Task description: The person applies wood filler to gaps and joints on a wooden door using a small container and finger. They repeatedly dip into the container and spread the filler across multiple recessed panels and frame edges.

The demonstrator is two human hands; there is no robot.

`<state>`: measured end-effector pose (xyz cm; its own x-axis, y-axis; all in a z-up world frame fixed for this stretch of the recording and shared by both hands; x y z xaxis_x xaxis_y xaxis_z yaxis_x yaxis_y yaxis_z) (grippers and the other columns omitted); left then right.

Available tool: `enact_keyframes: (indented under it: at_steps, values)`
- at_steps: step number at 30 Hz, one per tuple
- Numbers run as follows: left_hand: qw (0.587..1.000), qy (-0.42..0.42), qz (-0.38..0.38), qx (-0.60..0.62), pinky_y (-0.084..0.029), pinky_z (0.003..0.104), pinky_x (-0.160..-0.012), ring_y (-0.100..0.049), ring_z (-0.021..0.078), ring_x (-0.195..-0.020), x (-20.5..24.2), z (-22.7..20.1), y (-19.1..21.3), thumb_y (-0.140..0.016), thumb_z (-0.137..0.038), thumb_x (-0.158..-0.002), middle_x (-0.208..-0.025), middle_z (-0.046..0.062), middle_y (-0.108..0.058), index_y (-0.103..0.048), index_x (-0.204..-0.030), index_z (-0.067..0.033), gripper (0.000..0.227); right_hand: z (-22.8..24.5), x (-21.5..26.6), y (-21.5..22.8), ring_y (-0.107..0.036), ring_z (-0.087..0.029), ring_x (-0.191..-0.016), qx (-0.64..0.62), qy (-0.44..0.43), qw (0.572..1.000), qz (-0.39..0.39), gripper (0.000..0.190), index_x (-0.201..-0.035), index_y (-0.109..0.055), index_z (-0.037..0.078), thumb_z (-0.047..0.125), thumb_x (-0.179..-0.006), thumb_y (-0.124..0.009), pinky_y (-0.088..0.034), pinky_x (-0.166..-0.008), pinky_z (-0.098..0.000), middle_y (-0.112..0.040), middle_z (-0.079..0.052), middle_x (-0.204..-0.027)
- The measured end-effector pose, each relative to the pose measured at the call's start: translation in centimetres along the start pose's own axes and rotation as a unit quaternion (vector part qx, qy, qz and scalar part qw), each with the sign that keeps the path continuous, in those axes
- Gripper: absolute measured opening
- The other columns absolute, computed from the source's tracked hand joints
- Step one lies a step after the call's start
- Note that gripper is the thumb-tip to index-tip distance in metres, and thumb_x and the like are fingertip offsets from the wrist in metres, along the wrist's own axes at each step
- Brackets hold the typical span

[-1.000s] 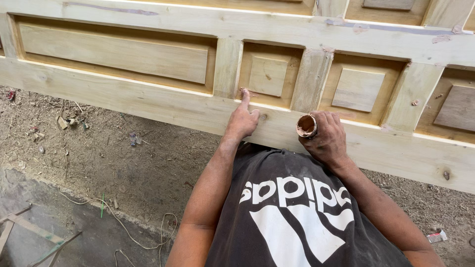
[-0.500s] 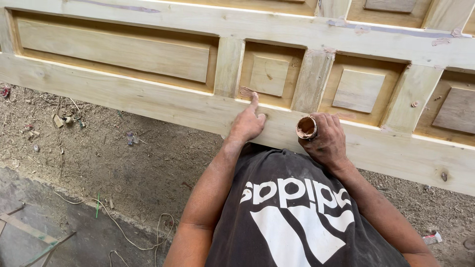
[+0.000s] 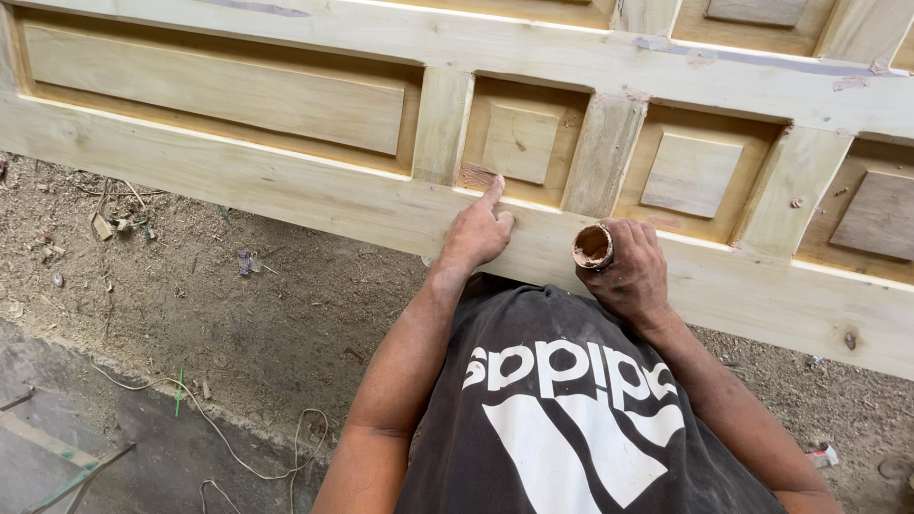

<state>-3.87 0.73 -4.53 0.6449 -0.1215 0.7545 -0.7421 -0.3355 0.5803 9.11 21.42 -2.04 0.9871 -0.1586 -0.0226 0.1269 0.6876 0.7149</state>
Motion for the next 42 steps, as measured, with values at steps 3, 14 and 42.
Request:
enact_keyframes:
  at_steps: [3,14,42]
  values:
    - [0.997,0.018,-0.003,0.078,-0.044,0.045,-0.108,-0.057,0.0367,-0.127,0.3,0.8,0.1,-0.051,-0.027,-0.093,-0.141,0.024,-0.056,-0.018,-0.163,-0.0188,0.078,-0.1,0.1,0.0,-0.062,-0.032,-0.103,0.003,0.000,1.000,0.000,0.047,-0.115,-0.062,0.005,0.020,-0.077,-0.085,-0.052,-0.090,-0.0451,-0.066,-0.013,-0.106]
    - [0.996,-0.005,-0.056,0.072,-0.045,0.042,-0.111,-0.060,0.0364,-0.128,-1.0,1.9,0.3,-0.053,-0.027,-0.092,-0.138,0.026,-0.060,-0.029,-0.160,-0.0135,0.074,-0.1,-0.5,0.1,-0.062,-0.033,-0.101,0.002,-0.001,1.000,-0.001,0.046,-0.114,-0.063,0.005,0.020,-0.077,-0.085,-0.052,-0.089,-0.0453,-0.066,-0.013,-0.104]
    - [0.849,-0.224,0.333,0.343,-0.050,0.027,-0.056,-0.055,0.0105,-0.058,5.0,-4.9,-4.4,-0.062,-0.020,-0.095,-0.072,0.002,-0.059,-0.037,-0.157,-0.0027,0.069,1.9,-2.8,-0.1,-0.060,-0.031,-0.111,0.170,-0.023,0.982,-0.077,0.047,-0.118,-0.062,0.008,0.031,-0.082,-0.082,-0.047,-0.090,-0.0460,-0.064,-0.011,-0.112]
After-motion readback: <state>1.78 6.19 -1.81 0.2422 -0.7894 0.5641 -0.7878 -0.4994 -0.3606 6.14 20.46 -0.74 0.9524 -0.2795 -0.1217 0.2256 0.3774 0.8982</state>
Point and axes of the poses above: each hand's wrist, its own x-axis away from the middle knuckle, its own y-axis out of the back of the hand, z = x × y, the point moved 6 cm from there along -x, towards the middle knuckle
